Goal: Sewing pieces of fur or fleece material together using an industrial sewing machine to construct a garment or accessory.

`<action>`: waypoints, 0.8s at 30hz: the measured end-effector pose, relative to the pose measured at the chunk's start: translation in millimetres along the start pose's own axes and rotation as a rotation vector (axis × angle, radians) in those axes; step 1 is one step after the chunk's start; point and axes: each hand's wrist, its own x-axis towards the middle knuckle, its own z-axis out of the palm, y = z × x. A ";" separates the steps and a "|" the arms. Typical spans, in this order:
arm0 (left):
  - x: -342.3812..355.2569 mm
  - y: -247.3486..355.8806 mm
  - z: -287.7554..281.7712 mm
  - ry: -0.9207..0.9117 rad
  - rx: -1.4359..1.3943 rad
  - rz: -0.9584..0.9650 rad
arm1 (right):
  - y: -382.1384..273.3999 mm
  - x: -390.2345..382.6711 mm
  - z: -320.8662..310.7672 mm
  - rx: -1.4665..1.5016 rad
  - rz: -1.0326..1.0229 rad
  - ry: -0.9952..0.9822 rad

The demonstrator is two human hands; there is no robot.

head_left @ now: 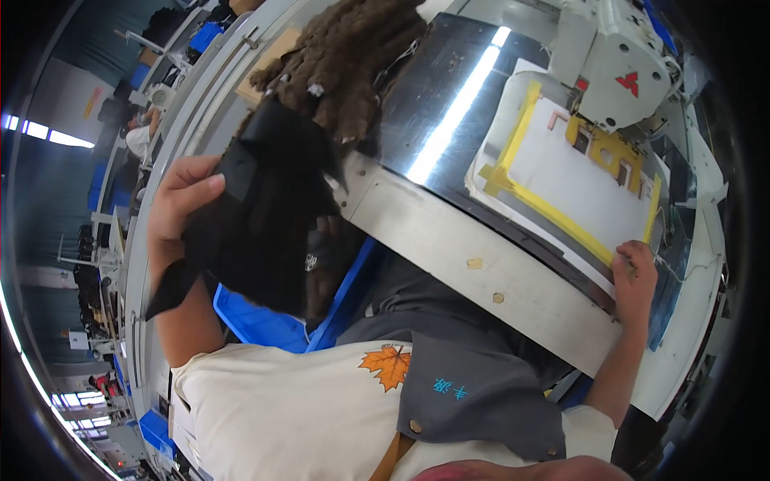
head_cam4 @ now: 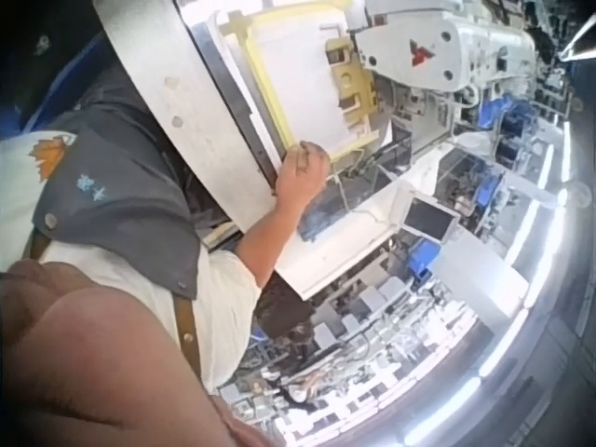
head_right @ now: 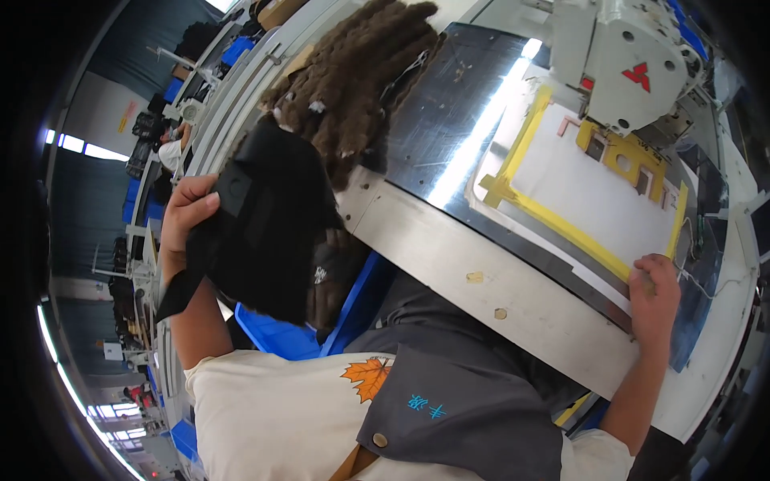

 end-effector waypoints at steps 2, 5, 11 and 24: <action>24.4 37.0 51.3 0.296 -0.140 0.027 | -21.9 -0.2 -9.0 0.002 -0.012 0.032; 61.1 51.3 90.6 0.201 -0.315 0.212 | -83.3 14.5 -20.9 0.126 -0.253 -0.036; 116.5 96.0 225.1 -0.199 -0.645 0.298 | -170.4 20.9 -46.1 0.167 -0.631 0.085; 112.2 108.6 317.4 -0.622 -0.472 0.570 | -151.1 17.1 -82.4 0.146 -0.371 0.652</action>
